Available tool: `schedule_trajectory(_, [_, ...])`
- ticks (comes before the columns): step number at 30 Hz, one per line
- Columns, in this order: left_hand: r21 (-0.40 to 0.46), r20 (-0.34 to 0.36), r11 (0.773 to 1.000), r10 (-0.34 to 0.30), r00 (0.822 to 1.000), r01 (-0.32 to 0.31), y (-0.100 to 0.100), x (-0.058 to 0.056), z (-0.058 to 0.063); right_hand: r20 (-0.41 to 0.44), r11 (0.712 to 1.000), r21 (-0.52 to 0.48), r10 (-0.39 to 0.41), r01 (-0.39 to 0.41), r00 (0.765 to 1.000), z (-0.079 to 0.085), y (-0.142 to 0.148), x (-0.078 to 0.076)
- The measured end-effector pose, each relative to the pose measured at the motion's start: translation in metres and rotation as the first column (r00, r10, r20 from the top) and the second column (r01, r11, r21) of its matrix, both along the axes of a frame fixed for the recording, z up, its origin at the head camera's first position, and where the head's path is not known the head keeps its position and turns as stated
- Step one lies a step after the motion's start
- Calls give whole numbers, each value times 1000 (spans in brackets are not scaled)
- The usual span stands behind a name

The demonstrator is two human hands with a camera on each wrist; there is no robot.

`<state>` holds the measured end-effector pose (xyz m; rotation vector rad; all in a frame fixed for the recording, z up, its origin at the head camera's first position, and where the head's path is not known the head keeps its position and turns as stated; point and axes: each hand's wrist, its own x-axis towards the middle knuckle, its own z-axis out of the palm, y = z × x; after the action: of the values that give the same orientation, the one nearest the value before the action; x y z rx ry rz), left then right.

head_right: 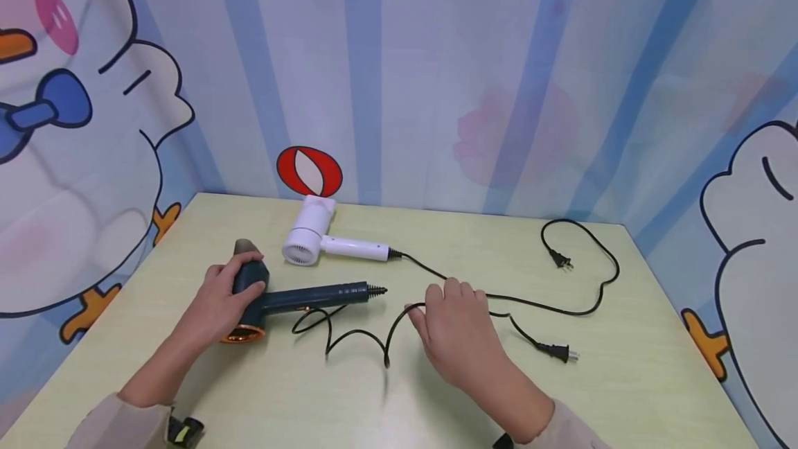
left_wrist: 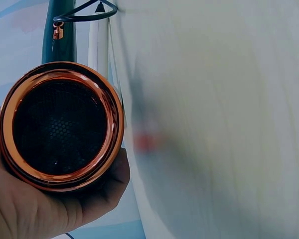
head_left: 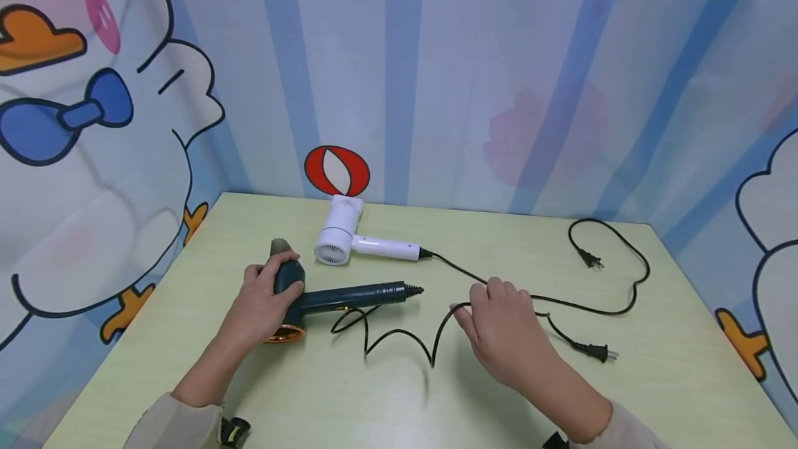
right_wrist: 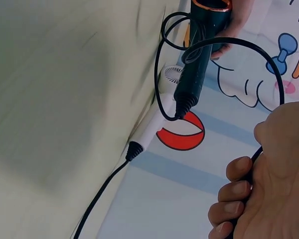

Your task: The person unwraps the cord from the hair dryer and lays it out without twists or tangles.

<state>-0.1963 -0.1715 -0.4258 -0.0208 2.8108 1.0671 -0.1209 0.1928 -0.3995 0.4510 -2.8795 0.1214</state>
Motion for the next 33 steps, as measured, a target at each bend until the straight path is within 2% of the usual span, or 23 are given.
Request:
schedule_trajectory(8, [-1,-3,1000,0,1000,0,-1,-1,-1,47,999,-37,34,-32,998,-7,4,7])
schedule_trajectory(14, [0,-1,1000,0,1000,0,-2,-2,-2,136,990,-79,123,-113,983,-15,13,15])
schedule_trajectory(20, [2,1,1000,5,1000,-5,-2,-1,0,164,986,-110,144,-127,976,-23,19,19])
schedule_trajectory(24, [4,7,1000,5,1000,-5,-3,-2,0,164,963,-208,206,-170,965,-22,23,23])
schedule_trajectory(27, [5,5,1000,5,1000,-5,-4,-3,0,170,933,-293,266,-209,949,-22,28,28])
schedule_trajectory(33, [13,5,1000,7,1000,-7,-5,-3,2,214,902,-367,321,-229,922,-24,41,42])
